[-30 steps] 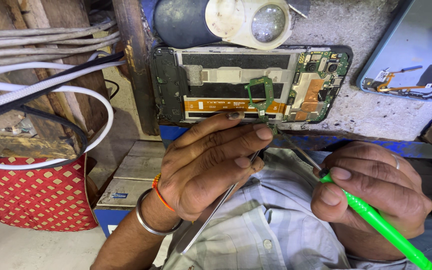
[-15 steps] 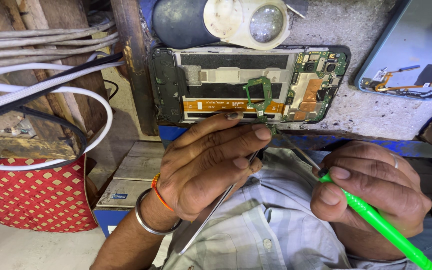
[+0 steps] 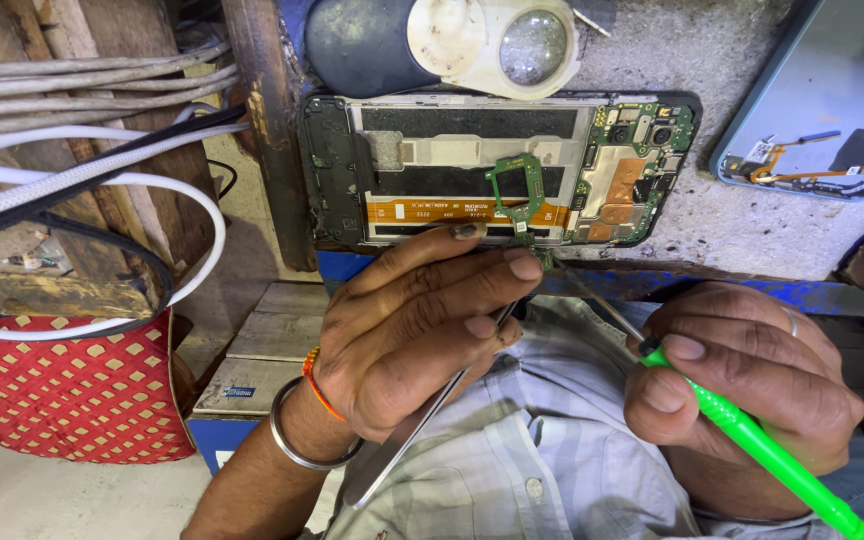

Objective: The person repairs a mobile phone by handling internal components such as a circuit board, using tweezers to manipulate small parts and a soldering iron to apply heat.

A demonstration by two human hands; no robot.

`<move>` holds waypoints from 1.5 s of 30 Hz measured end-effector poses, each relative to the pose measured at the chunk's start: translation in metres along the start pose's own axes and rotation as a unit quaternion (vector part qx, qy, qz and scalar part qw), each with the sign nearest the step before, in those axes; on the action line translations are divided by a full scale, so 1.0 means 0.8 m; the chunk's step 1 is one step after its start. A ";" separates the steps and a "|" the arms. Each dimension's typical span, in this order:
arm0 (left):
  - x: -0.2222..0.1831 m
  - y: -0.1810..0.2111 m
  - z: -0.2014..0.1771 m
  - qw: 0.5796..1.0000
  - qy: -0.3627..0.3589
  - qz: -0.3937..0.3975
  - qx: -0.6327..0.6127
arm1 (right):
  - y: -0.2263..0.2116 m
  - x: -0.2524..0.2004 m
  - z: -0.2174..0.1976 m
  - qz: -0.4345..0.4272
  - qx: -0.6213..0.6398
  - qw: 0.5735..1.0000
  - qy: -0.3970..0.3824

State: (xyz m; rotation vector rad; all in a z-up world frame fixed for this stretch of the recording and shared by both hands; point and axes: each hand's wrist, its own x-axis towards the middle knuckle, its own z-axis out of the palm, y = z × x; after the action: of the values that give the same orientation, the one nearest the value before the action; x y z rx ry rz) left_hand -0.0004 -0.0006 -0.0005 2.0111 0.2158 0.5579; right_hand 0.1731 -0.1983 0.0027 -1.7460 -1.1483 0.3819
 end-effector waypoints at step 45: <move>-0.011 0.017 0.006 0.996 0.043 -0.028 -0.068 | 0.002 -0.012 0.005 -0.002 0.110 0.990 0.093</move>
State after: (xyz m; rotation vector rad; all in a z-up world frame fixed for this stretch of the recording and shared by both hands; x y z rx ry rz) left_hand -0.0071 -0.0141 0.0072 1.8462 0.2787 0.6093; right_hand 0.1660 -0.2044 -0.0030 -1.5512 -0.9394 0.3221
